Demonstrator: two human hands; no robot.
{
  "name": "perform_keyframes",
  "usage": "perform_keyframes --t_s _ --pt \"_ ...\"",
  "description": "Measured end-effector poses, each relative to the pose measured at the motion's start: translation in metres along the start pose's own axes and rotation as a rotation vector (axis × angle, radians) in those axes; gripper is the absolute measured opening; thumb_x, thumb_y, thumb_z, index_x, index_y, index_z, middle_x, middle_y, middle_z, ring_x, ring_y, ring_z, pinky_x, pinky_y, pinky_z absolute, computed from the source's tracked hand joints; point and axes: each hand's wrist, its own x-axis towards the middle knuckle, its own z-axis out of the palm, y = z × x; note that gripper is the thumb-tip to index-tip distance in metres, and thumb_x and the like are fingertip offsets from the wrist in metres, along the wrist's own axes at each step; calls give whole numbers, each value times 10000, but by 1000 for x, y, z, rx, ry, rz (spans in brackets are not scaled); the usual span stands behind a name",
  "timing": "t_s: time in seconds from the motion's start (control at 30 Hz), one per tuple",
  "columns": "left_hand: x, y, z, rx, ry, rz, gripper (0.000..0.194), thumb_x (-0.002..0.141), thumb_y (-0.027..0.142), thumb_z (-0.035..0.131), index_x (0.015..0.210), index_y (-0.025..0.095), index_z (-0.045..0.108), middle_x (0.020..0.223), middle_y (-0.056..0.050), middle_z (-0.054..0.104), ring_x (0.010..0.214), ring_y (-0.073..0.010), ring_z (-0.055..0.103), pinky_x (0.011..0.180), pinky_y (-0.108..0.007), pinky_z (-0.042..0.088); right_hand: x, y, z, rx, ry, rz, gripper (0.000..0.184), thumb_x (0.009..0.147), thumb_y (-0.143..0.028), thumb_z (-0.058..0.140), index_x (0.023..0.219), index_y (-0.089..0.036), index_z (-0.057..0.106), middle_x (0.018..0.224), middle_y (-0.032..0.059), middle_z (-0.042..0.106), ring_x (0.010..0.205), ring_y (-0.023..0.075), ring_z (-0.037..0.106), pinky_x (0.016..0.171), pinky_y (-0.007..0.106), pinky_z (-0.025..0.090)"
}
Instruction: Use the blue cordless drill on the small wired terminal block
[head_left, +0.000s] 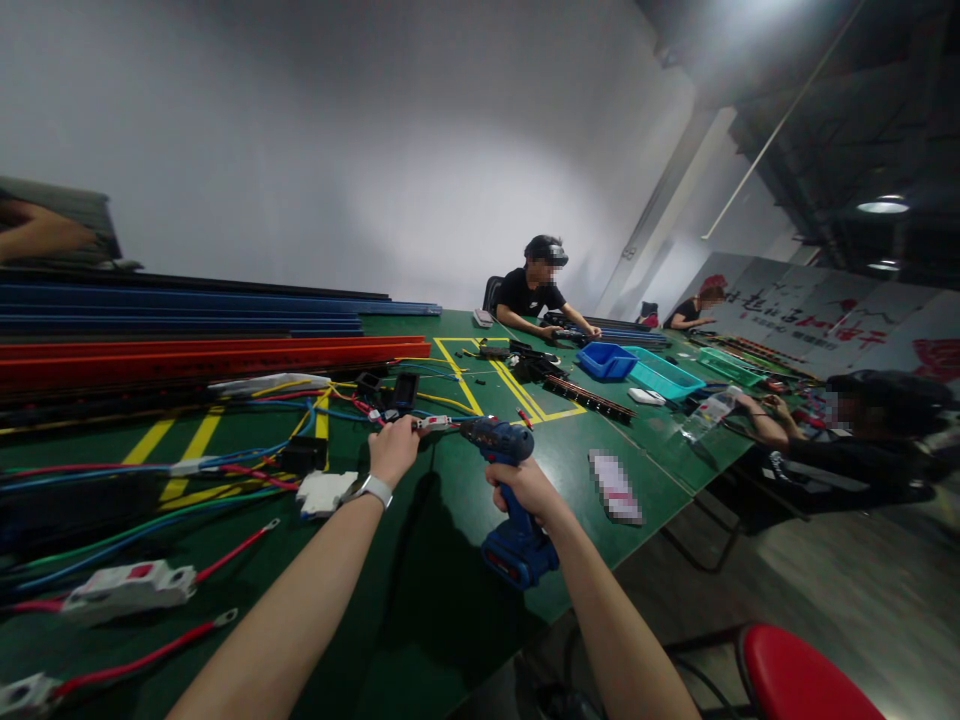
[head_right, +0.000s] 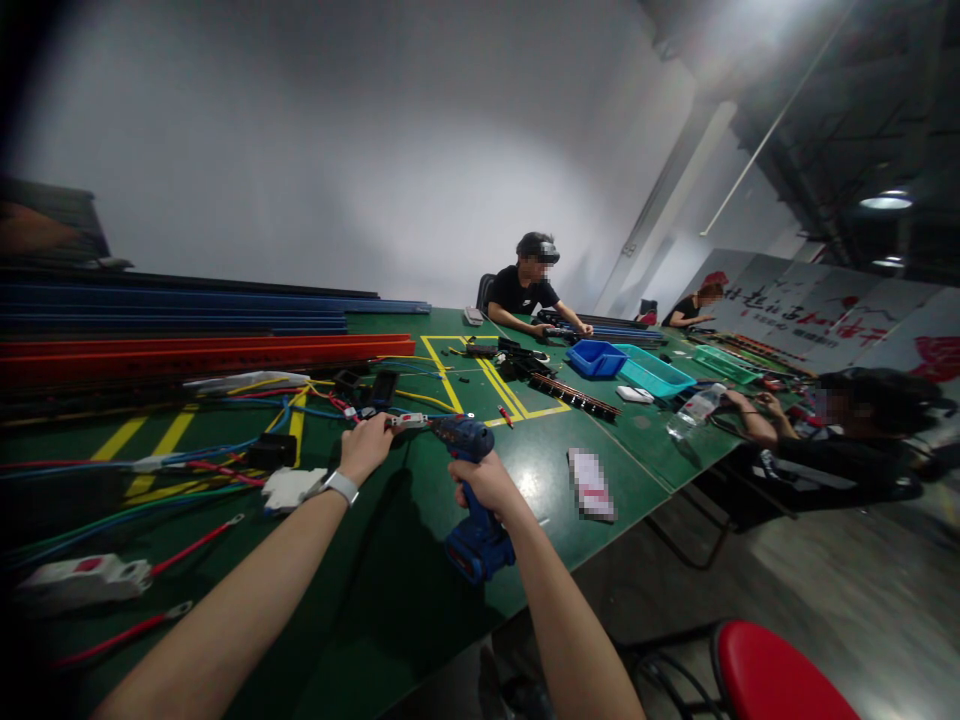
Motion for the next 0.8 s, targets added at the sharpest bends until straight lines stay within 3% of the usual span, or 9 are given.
perform_keyframes --t_s 0.8 --pt "2 -3 4 -14 28 22 344 899 442 413 1123 278 615 1068 -101 674 1049 -291 570 873 -432 363 1 1 -1 2 4 8 117 670 -240 578 655 -197 469 436 -55 458 360 105 475 361 206 323"
